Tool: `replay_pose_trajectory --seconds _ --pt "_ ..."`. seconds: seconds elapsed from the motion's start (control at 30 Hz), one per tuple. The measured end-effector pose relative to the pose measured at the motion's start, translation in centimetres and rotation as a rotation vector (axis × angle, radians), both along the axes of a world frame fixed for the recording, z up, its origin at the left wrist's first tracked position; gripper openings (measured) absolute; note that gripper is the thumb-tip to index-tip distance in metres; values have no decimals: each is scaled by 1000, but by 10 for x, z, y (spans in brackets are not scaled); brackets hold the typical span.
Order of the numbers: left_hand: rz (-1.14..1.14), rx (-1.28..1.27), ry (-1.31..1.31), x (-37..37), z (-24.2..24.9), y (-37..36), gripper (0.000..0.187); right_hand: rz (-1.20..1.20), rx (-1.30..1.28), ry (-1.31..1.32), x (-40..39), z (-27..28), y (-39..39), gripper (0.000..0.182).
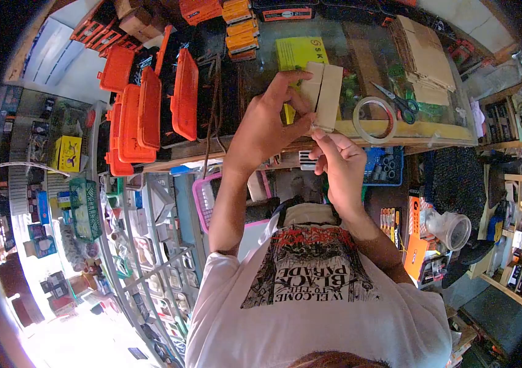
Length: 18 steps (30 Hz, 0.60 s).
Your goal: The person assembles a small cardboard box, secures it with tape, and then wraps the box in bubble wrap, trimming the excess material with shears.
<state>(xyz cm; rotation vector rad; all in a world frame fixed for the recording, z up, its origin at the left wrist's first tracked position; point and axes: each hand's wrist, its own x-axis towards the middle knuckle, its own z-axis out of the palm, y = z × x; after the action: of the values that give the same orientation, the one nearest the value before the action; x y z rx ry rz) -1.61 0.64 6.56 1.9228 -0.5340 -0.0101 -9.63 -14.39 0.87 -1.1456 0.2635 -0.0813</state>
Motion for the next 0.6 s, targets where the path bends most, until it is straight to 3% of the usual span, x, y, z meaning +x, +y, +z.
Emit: replay_pose_trajectory --seconds 0.2,0.6 --pt "7 40 -136 -3 -6 -1 66 -25 -28 23 0 -2 3 25" --pt "160 198 -458 -6 -17 -7 79 -80 -86 4 -2 -13 7 27"
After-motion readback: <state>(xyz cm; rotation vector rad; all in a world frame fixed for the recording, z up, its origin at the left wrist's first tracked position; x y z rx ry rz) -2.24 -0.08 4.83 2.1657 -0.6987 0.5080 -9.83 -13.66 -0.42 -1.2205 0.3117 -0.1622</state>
